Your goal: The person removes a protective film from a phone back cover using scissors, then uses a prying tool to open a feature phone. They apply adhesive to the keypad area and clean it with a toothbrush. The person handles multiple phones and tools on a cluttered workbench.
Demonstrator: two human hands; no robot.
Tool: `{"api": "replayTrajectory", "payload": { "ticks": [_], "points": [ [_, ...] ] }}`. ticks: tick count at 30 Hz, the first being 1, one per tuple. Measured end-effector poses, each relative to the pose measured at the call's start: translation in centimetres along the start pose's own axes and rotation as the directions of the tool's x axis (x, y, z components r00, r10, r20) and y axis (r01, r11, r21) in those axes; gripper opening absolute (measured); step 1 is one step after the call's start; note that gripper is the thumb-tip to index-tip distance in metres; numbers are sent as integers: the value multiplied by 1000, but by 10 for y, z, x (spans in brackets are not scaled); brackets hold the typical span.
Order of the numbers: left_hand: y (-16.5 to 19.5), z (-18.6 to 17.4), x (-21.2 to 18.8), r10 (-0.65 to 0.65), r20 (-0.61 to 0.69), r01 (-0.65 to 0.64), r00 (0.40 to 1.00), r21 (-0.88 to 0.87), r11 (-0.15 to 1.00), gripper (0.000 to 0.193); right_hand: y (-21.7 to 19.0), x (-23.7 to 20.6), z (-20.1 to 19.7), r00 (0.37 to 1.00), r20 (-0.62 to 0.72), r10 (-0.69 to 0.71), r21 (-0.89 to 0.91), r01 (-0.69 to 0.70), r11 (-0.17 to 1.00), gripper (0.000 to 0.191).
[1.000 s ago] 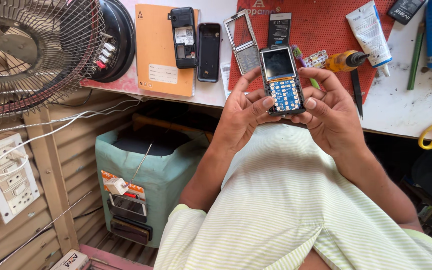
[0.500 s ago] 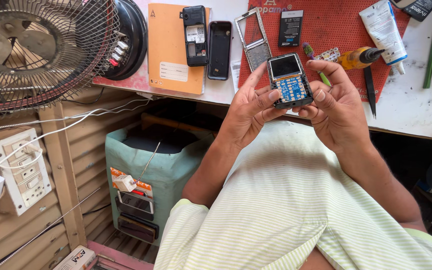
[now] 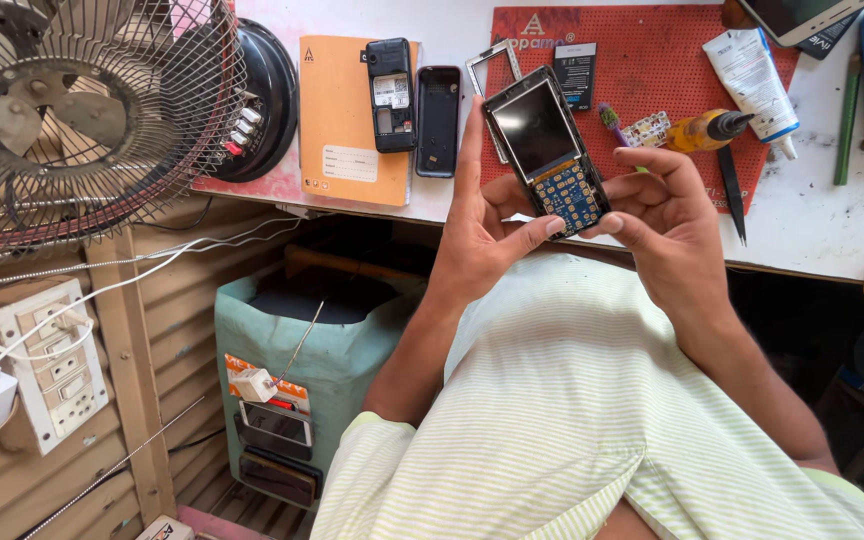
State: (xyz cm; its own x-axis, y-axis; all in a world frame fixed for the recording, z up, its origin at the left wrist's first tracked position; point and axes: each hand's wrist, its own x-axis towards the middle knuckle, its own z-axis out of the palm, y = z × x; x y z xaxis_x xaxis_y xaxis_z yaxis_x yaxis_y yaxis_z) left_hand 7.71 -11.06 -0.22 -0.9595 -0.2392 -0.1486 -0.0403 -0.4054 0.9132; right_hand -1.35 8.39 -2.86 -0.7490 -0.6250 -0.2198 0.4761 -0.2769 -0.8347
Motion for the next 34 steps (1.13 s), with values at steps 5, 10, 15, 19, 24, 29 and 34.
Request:
{"api": "replayTrajectory", "payload": {
  "ticks": [5,10,15,19,24,29,34],
  "points": [
    [-2,3,1,13,14,-15,1000,103,995,116,0,-1,5,999,-11,-34,-211,30,977,51],
    [-7,5,3,23,-15,-21,1000,96,995,105,0,0,5,999,-29,-29,-259,21,966,41],
    [-12,2,7,20,-55,-17,998,46,999,101,6,1,1,999,-18,-30,-237,25,971,39],
    [-17,1,11,145,-32,-142,989,90,986,95,15,1,-1,1000,-20,14,-172,-18,985,38],
    [-30,12,17,120,-68,-136,990,-342,930,75,31,-2,4,989,-48,140,-31,-141,989,40],
    [-44,17,25,25,-45,-41,999,-414,910,69,42,-17,7,986,-118,116,-48,-122,991,39],
    [-70,7,30,-113,83,136,990,-360,923,69,52,-61,-28,931,-352,94,-174,-164,971,34]
  ]
}}
